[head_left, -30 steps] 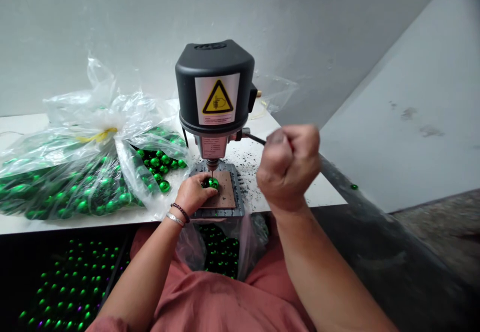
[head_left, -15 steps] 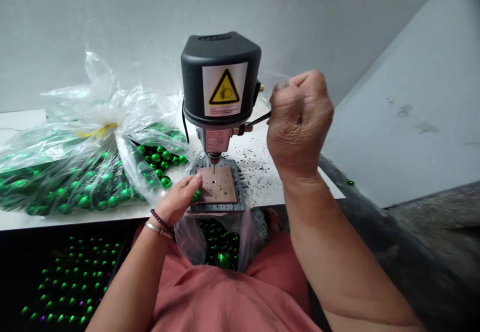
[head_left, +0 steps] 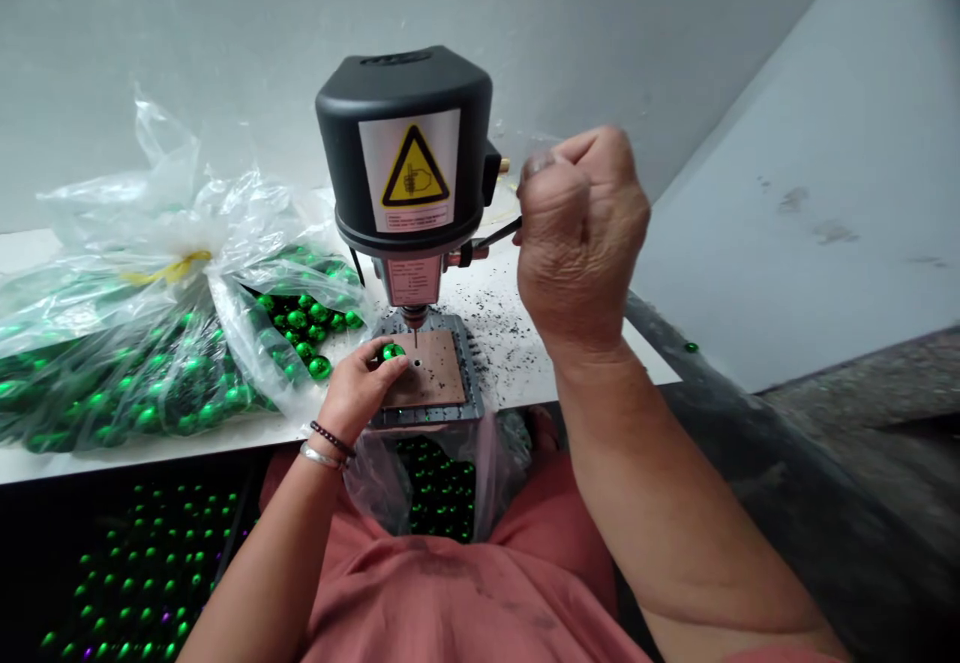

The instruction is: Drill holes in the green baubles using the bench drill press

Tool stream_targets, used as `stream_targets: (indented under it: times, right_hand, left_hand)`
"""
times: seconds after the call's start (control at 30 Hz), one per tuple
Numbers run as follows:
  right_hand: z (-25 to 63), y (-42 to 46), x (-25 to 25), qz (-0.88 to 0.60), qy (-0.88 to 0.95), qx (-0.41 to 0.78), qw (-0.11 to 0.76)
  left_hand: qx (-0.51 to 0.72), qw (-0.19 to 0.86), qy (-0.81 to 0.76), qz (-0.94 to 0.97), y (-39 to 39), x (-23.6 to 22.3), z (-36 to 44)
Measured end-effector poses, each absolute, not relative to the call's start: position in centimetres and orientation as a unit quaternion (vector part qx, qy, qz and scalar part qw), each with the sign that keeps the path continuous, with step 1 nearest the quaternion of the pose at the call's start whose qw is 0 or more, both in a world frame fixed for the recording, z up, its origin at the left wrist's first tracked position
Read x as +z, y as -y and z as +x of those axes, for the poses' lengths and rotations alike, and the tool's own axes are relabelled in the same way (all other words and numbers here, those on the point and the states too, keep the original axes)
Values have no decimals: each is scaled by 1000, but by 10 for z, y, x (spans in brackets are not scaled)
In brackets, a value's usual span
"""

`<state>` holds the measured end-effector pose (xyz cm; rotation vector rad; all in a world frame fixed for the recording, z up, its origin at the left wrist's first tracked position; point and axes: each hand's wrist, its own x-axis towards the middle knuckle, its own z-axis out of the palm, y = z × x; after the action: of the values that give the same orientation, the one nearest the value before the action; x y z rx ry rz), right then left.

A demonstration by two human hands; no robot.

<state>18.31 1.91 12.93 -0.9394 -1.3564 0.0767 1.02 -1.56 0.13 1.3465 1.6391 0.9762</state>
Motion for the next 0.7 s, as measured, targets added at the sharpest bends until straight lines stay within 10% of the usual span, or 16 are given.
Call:
stream_targets:
  times: [0.7]
  right_hand:
    - [185, -66, 166, -499, 624, 113, 590]
  left_hand:
    - [366, 463, -614, 524, 0, -2, 11]
